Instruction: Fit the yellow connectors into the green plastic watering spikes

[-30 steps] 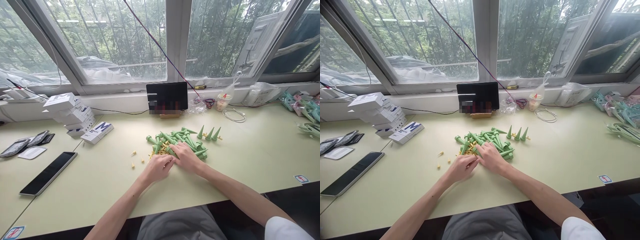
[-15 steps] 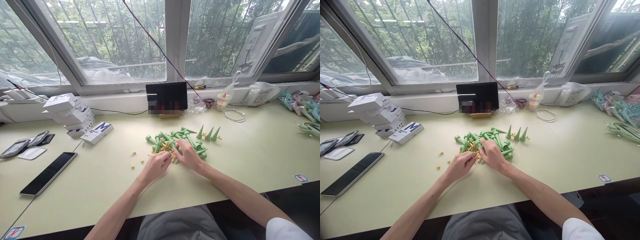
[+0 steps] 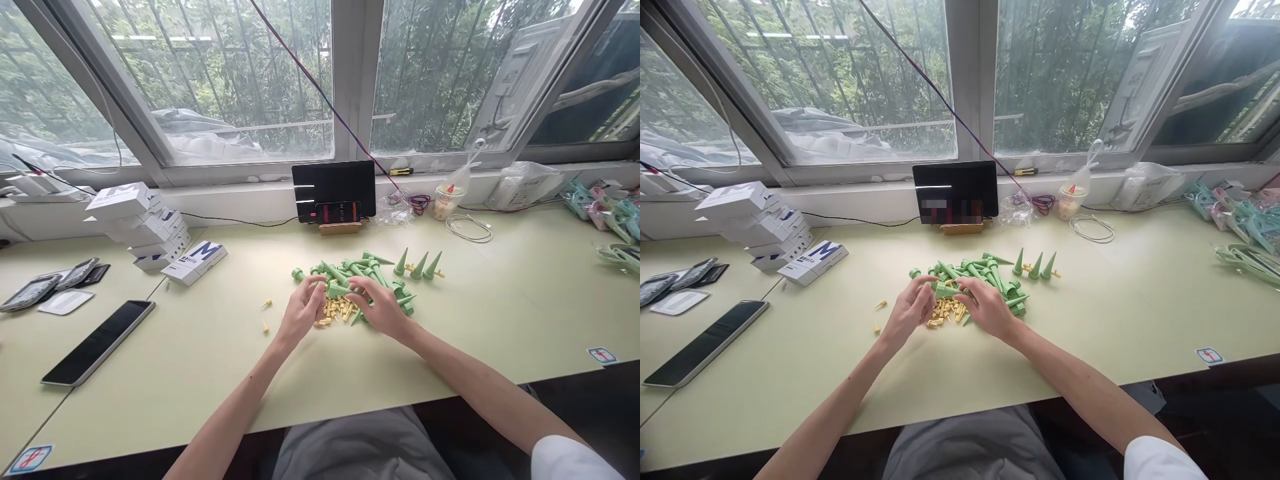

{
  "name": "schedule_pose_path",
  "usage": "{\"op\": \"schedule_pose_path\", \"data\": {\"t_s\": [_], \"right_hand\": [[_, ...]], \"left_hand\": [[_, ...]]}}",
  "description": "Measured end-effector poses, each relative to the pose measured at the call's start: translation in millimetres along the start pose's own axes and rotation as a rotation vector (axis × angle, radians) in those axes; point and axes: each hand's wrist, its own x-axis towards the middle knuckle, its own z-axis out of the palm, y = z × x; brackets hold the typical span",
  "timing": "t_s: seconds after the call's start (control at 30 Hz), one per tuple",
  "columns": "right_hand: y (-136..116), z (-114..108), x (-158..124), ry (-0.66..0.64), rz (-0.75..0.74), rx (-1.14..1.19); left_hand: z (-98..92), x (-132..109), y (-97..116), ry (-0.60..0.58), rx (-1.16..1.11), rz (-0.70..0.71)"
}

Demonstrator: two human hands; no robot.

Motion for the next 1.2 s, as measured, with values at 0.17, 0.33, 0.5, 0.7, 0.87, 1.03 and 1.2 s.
{"op": "schedule_pose_path", "data": {"t_s": [0.17,0.33,0.5,0.7,0.87,1.03,1.2], "right_hand": [[1.0,1.9,-0.6,0.001,-0.045,0.033],[-6.3,-3.2,5.9,0.093,-0.019,0.070],[-8.9,-7.0,7.4,0.148,0.004,0.071],[-10.7,-8.9,5.5,0.156,0.033,0.077],[-11.7,-10.2,6.3,0.146,0.032,0.044],[-10.4,-9.2,6.7,0.147,0.020,0.016],[-9.1,-8.8,6.6,0.134,0.044,0.008]], "left_hand": [[2.2,-1.7,5.9,-0.084,-0.018,-0.052],[-0.7,0.0,2.6,-0.106,-0.097,-0.090],[-3.7,-0.7,3.6,-0.188,-0.138,-0.146],[-0.5,-3.0,4.8,-0.277,-0.097,-0.237],[2.7,-2.4,3.7,-0.194,-0.116,-0.171],[4.5,-4.6,8.7,-0.196,-0.085,-0.120],[3.3,-5.2,7.9,-0.229,-0.059,-0.109]]}}
